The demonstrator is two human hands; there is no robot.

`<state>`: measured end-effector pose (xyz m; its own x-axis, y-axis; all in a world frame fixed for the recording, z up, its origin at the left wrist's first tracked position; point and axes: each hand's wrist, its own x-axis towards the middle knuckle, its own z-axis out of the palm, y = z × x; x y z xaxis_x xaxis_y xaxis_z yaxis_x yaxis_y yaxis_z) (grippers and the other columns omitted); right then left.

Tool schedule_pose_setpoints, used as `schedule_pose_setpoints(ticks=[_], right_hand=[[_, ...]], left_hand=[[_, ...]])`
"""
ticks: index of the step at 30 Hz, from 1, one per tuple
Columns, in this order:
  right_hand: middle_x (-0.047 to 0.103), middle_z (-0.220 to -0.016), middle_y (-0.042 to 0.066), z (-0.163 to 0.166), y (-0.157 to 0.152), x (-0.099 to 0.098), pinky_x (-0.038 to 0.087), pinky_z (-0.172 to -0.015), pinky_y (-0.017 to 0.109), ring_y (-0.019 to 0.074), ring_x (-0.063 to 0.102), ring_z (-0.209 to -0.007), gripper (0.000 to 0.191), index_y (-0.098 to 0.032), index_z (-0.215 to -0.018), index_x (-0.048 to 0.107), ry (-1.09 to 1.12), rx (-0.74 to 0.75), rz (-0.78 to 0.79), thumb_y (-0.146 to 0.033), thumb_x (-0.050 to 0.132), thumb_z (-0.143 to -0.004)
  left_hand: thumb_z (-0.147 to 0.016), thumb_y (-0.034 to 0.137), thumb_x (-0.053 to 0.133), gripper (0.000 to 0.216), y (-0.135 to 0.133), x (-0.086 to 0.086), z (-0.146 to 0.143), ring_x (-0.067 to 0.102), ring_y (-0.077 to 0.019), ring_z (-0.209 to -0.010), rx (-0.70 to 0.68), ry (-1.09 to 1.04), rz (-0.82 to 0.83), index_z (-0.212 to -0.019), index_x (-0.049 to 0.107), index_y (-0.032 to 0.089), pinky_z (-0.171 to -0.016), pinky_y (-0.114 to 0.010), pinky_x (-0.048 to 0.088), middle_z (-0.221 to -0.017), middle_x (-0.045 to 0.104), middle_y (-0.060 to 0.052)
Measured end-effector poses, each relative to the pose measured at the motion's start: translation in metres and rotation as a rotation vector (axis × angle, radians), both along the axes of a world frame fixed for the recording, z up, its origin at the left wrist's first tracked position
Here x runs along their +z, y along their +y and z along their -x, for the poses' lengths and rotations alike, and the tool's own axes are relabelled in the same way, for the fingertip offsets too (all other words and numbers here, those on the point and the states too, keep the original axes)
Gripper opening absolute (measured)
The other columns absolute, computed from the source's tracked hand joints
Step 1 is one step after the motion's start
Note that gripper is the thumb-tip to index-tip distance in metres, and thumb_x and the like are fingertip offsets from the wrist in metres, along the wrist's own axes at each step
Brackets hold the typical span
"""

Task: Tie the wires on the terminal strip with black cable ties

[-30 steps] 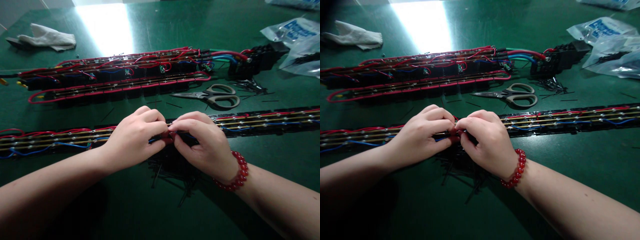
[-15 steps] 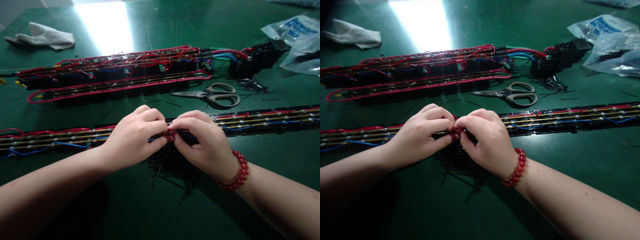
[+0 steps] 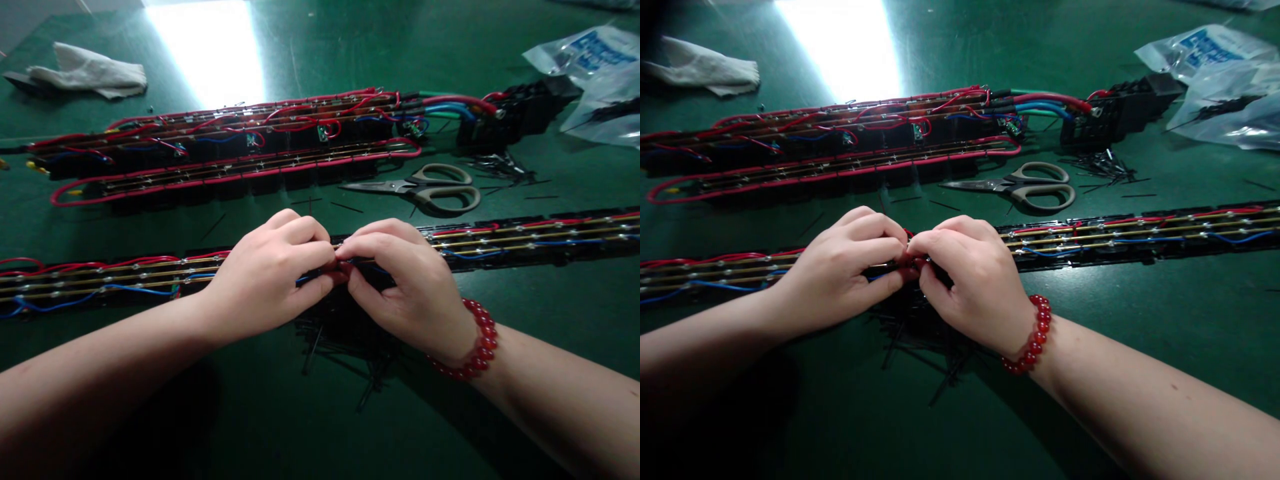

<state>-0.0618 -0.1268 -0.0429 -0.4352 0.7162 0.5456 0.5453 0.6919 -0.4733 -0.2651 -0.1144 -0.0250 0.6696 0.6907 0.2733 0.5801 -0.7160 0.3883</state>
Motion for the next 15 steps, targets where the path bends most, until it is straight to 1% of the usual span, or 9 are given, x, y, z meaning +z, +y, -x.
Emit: schedule_pose_setpoints(ticks=[9, 15], right_hand=[[0.073, -0.089, 0.003, -0.0008, 0.0002, -0.0028, 0.054, -0.078, 0.034, 0.0198, 0.067, -0.09, 0.019, -0.021, -0.096, 0.063, 0.01, 0.011, -0.022, -0.007, 0.06, -0.083], [0.073, -0.09, 0.002, -0.0004, 0.0, -0.0018, 0.054, -0.078, 0.035, 0.02, 0.067, -0.091, 0.021, -0.024, -0.096, 0.063, -0.003, 0.004, -0.004, -0.008, 0.058, -0.084]], left_hand=[[-0.094, 0.025, 0.057, 0.013, 0.0001, 0.0004, -0.0002, 0.054, -0.0188, -0.091, 0.0, 0.008, -0.001, -0.092, 0.068, 0.019, -0.08, -0.034, 0.044, -0.097, 0.066, -0.004], [-0.094, 0.025, 0.057, 0.012, -0.0001, -0.0003, -0.0003, 0.053, -0.0187, -0.09, 0.001, 0.007, -0.01, -0.093, 0.068, 0.019, -0.08, -0.034, 0.044, -0.096, 0.066, -0.003]])
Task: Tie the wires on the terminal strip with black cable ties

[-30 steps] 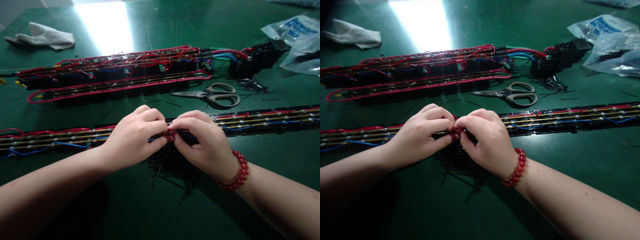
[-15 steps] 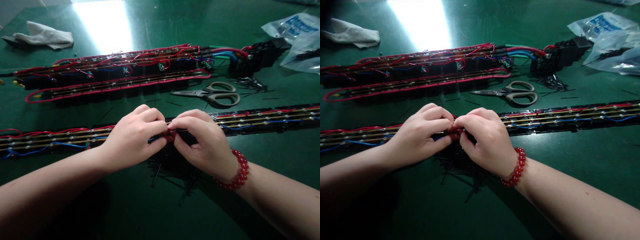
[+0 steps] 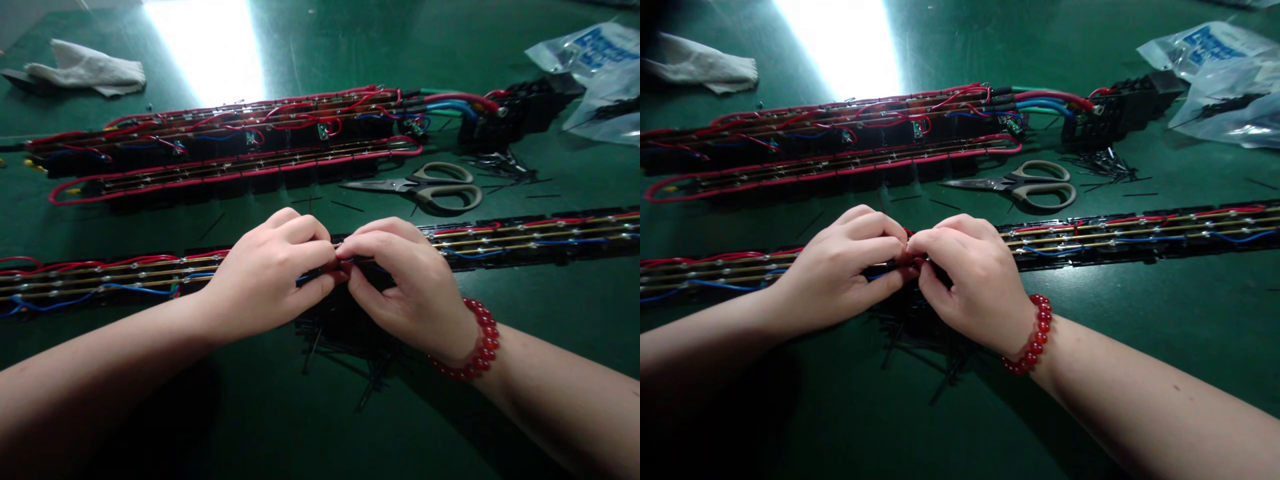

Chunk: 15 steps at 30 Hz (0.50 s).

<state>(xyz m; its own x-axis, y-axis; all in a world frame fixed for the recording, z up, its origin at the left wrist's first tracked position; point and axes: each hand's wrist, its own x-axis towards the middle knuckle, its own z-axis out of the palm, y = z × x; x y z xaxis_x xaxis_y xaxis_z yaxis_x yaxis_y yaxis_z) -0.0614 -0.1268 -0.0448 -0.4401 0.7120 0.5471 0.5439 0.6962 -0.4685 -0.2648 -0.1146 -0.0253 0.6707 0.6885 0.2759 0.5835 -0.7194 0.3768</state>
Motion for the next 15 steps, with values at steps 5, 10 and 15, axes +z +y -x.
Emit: schedule_pose_setpoints(ticks=[5, 10, 15], right_hand=[[0.073, -0.09, 0.002, 0.0002, -0.0001, 0.0007, 0.054, -0.078, 0.035, 0.0202, 0.067, -0.091, 0.021, -0.023, -0.096, 0.062, -0.002, 0.0, -0.004, -0.008, 0.059, -0.083], [0.073, -0.09, 0.002, 0.0001, -0.0004, 0.0011, 0.054, -0.079, 0.036, 0.0203, 0.067, -0.092, 0.022, -0.024, -0.097, 0.063, -0.004, -0.003, 0.005, -0.007, 0.059, -0.083], [0.073, -0.09, 0.002, 0.0, -0.0003, 0.0013, 0.054, -0.078, 0.036, 0.0203, 0.067, -0.092, 0.022, -0.024, -0.097, 0.063, -0.016, -0.002, 0.0, -0.008, 0.058, -0.083]], left_hand=[[-0.094, 0.025, 0.056, 0.013, 0.0001, 0.0002, 0.0, 0.053, -0.0188, -0.091, -0.003, 0.006, 0.002, -0.093, 0.068, 0.019, -0.08, -0.034, 0.044, -0.097, 0.066, -0.004], [-0.094, 0.026, 0.056, 0.014, -0.0001, 0.0008, -0.0005, 0.053, -0.0188, -0.09, 0.0, 0.011, -0.001, -0.093, 0.068, 0.019, -0.08, -0.035, 0.044, -0.097, 0.066, -0.004], [-0.094, 0.026, 0.056, 0.014, 0.0, 0.0004, -0.0003, 0.052, -0.0188, -0.089, -0.002, 0.016, -0.008, -0.093, 0.068, 0.019, -0.08, -0.035, 0.044, -0.097, 0.066, -0.004]])
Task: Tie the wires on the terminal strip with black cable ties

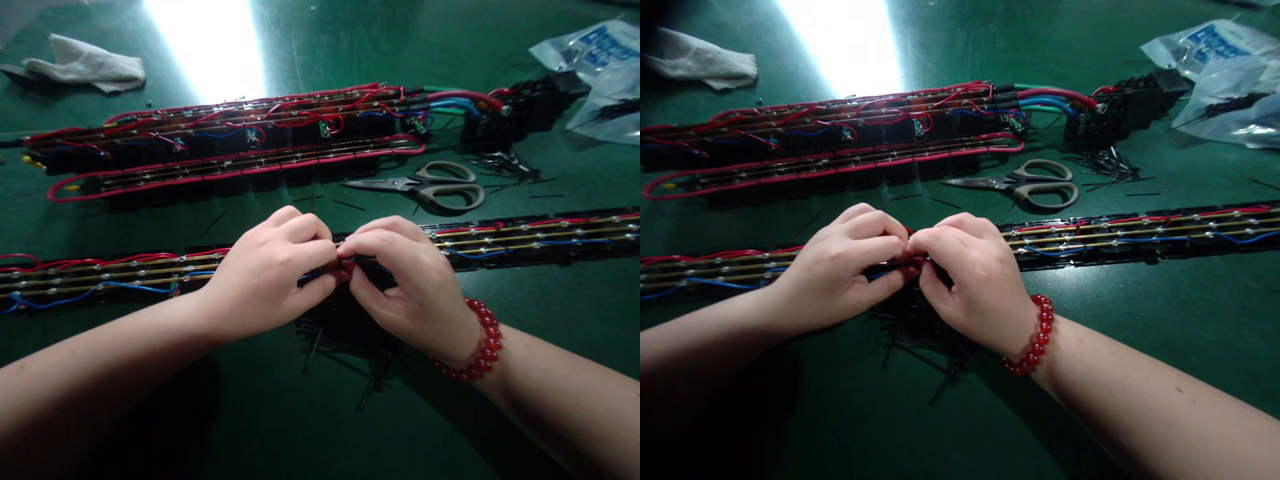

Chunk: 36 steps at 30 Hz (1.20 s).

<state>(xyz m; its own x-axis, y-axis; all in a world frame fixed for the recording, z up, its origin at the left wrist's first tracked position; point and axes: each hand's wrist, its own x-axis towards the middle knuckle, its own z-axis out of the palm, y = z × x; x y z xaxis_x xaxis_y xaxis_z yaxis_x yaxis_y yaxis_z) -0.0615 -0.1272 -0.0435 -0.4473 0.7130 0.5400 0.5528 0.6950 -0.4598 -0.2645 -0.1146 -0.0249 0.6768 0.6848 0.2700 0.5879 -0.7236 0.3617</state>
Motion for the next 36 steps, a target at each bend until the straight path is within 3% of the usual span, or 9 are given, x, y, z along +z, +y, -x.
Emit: schedule_pose_setpoints(ticks=[36], right_hand=[[0.073, -0.092, 0.003, -0.0009, 0.0001, -0.0017, 0.055, -0.078, 0.036, 0.0201, 0.066, -0.092, 0.019, -0.021, -0.098, 0.062, 0.001, 0.012, -0.015, -0.008, 0.058, -0.085]], left_hand=[[-0.096, 0.027, 0.054, 0.017, -0.0006, -0.0007, 0.0, 0.052, -0.0186, -0.088, -0.001, 0.002, -0.025, -0.093, 0.068, 0.018, -0.08, -0.034, 0.044, -0.097, 0.066, -0.004]])
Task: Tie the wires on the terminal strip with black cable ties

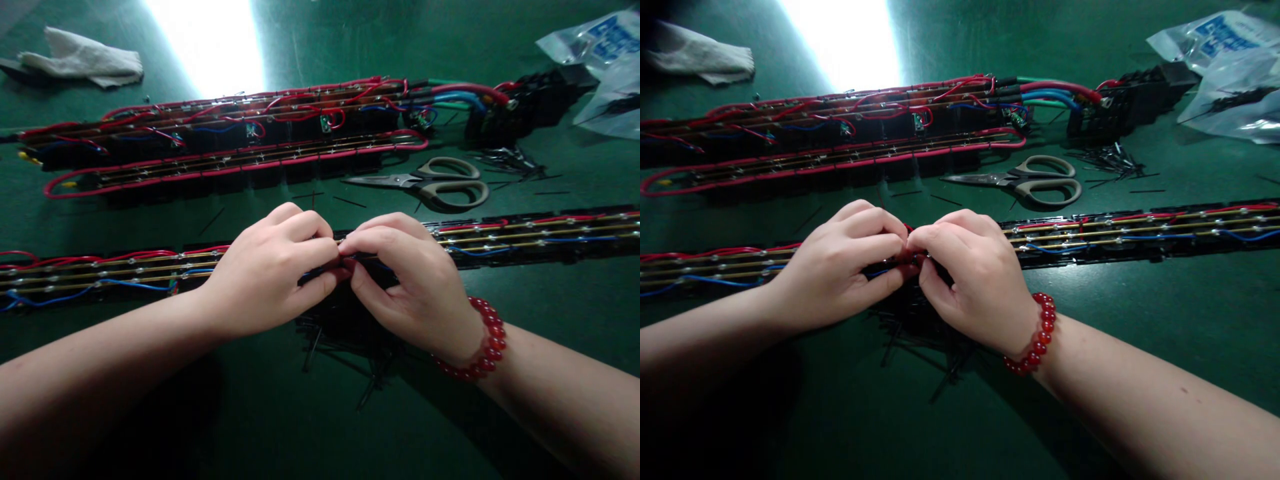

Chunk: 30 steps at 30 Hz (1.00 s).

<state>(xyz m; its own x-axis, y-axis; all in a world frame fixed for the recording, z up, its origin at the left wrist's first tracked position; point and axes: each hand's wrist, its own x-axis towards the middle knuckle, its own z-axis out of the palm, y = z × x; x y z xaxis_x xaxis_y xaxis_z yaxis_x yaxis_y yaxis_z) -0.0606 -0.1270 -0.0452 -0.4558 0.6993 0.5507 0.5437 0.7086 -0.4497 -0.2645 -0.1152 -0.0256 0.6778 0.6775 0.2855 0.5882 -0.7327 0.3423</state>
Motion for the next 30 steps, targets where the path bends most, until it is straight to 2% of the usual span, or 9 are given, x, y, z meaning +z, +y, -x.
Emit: schedule_pose_setpoints(ticks=[18, 30], right_hand=[[0.073, -0.09, 0.003, 0.0006, 0.0002, -0.0006, 0.054, -0.078, 0.035, 0.0197, 0.066, -0.09, 0.016, -0.02, -0.096, 0.063, 0.0, -0.003, -0.016, -0.008, 0.06, -0.085], [0.072, -0.09, 0.002, 0.0002, -0.0011, -0.0009, 0.053, -0.078, 0.034, 0.0183, 0.067, -0.087, 0.017, -0.022, -0.097, 0.062, 0.056, -0.036, 0.062, -0.01, 0.064, -0.085]], left_hand=[[-0.095, 0.025, 0.056, 0.014, 0.001, -0.0009, 0.0016, 0.053, -0.0196, -0.091, -0.016, 0.002, -0.016, -0.096, 0.068, 0.018, -0.081, -0.034, 0.044, -0.099, 0.065, -0.004], [-0.089, 0.023, 0.068, 0.011, 0.0005, 0.0006, 0.0002, 0.057, -0.0172, -0.088, 0.049, -0.083, 0.044, -0.08, 0.069, 0.017, -0.08, -0.031, 0.045, -0.092, 0.068, -0.002]])
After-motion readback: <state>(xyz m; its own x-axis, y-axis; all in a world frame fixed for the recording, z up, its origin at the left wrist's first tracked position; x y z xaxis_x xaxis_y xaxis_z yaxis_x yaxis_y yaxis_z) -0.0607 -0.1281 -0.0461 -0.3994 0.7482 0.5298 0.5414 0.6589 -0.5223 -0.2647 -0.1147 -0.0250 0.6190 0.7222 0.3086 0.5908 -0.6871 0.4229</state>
